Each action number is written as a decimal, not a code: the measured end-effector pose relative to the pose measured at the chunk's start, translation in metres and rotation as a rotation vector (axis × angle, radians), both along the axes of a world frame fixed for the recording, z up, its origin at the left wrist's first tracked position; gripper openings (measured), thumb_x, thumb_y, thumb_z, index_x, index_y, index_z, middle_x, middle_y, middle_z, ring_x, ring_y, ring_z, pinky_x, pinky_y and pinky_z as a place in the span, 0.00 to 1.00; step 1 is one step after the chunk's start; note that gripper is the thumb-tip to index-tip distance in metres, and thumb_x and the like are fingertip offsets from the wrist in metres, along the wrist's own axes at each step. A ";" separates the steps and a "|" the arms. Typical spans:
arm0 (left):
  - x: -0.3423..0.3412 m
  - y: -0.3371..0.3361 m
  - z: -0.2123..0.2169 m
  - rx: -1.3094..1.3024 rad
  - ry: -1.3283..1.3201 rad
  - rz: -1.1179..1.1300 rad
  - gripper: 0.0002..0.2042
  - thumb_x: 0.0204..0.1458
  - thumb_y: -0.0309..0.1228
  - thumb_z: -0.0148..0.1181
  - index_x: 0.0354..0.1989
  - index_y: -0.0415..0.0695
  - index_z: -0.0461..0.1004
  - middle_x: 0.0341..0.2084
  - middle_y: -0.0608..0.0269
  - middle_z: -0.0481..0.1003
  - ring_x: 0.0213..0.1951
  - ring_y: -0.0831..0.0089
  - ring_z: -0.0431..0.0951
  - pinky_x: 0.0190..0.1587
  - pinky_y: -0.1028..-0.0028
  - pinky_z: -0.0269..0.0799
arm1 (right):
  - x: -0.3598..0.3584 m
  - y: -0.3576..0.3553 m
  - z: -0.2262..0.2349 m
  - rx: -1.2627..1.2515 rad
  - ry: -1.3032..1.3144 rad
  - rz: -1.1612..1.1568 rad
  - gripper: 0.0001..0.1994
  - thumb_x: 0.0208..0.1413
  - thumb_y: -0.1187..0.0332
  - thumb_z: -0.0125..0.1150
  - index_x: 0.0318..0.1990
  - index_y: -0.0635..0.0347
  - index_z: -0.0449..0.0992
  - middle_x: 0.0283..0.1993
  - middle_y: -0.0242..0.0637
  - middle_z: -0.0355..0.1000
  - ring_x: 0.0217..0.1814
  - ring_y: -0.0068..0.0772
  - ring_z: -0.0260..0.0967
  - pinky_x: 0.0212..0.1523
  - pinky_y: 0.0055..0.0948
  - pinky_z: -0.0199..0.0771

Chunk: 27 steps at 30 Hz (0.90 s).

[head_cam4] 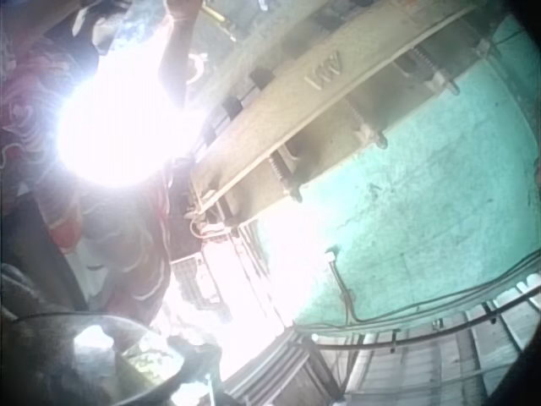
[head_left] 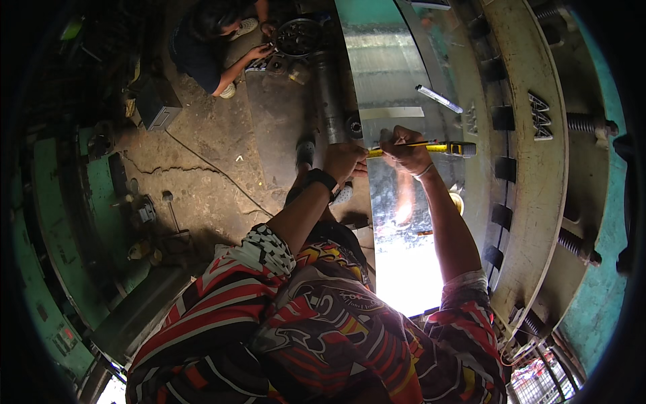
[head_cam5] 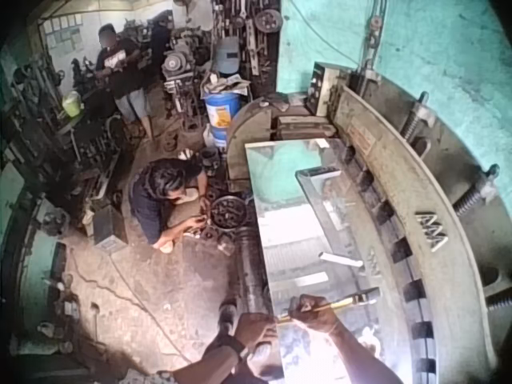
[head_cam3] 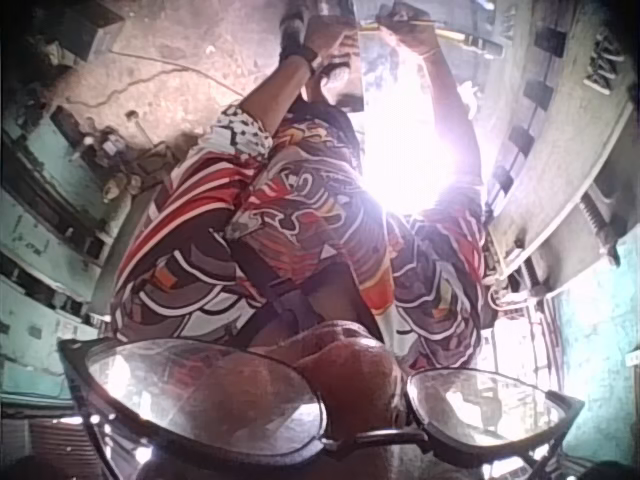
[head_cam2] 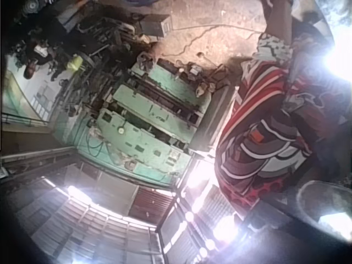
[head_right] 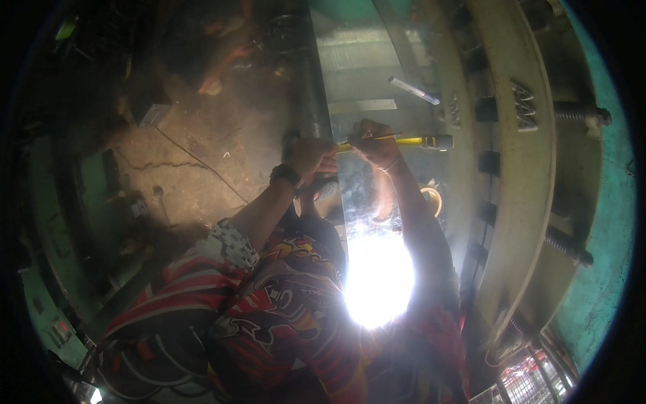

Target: The person measures a large metal sheet on a workbench using a tape measure and marks it with a pencil. They also apply masking tape to the sheet at measured intervals.

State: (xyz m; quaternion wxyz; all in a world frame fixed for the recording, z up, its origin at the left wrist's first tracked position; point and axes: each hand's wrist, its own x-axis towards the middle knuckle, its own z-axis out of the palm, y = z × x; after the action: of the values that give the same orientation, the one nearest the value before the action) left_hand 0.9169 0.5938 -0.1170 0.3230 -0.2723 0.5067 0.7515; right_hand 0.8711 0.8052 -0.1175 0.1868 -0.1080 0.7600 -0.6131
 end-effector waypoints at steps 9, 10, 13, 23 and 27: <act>0.002 0.001 0.004 -0.001 0.002 0.013 0.18 0.58 0.33 0.65 0.45 0.26 0.76 0.39 0.39 0.80 0.41 0.47 0.86 0.46 0.57 0.87 | 0.000 0.000 -0.001 0.000 -0.029 -0.027 0.09 0.58 0.75 0.69 0.29 0.57 0.74 0.27 0.29 0.77 0.28 0.16 0.72 0.30 0.21 0.71; 0.002 0.001 0.005 -0.001 0.005 0.014 0.18 0.58 0.33 0.65 0.45 0.26 0.76 0.39 0.39 0.80 0.41 0.47 0.86 0.46 0.57 0.87 | 0.001 -0.003 0.001 -0.012 -0.026 -0.045 0.09 0.58 0.75 0.69 0.28 0.57 0.74 0.27 0.30 0.77 0.29 0.17 0.73 0.29 0.21 0.71; 0.002 0.001 0.003 0.010 -0.001 0.017 0.18 0.57 0.33 0.65 0.46 0.26 0.76 0.39 0.40 0.80 0.40 0.47 0.86 0.46 0.57 0.87 | 0.004 0.000 -0.003 -0.093 -0.062 -0.099 0.11 0.58 0.76 0.70 0.28 0.57 0.73 0.28 0.33 0.79 0.30 0.19 0.75 0.30 0.21 0.73; 0.007 -0.012 -0.021 0.193 0.009 0.013 0.20 0.58 0.35 0.65 0.49 0.28 0.74 0.45 0.39 0.78 0.45 0.47 0.83 0.52 0.51 0.83 | 0.003 0.003 -0.007 -0.224 -0.104 -0.098 0.16 0.63 0.68 0.71 0.28 0.55 0.67 0.27 0.37 0.80 0.25 0.16 0.74 0.25 0.20 0.72; 0.007 -0.010 -0.014 0.161 0.034 0.000 0.21 0.59 0.35 0.65 0.51 0.30 0.73 0.46 0.40 0.78 0.46 0.49 0.83 0.50 0.54 0.84 | 0.002 0.008 -0.009 -0.304 -0.065 -0.225 0.09 0.65 0.66 0.68 0.36 0.60 0.75 0.32 0.39 0.82 0.31 0.20 0.77 0.34 0.23 0.76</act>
State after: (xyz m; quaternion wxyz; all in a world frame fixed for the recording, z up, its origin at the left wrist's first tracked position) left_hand 0.9238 0.5833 -0.1311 0.3350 -0.2328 0.4502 0.7943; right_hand 0.8736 0.8132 -0.1267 0.1228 -0.0295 0.6594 -0.7411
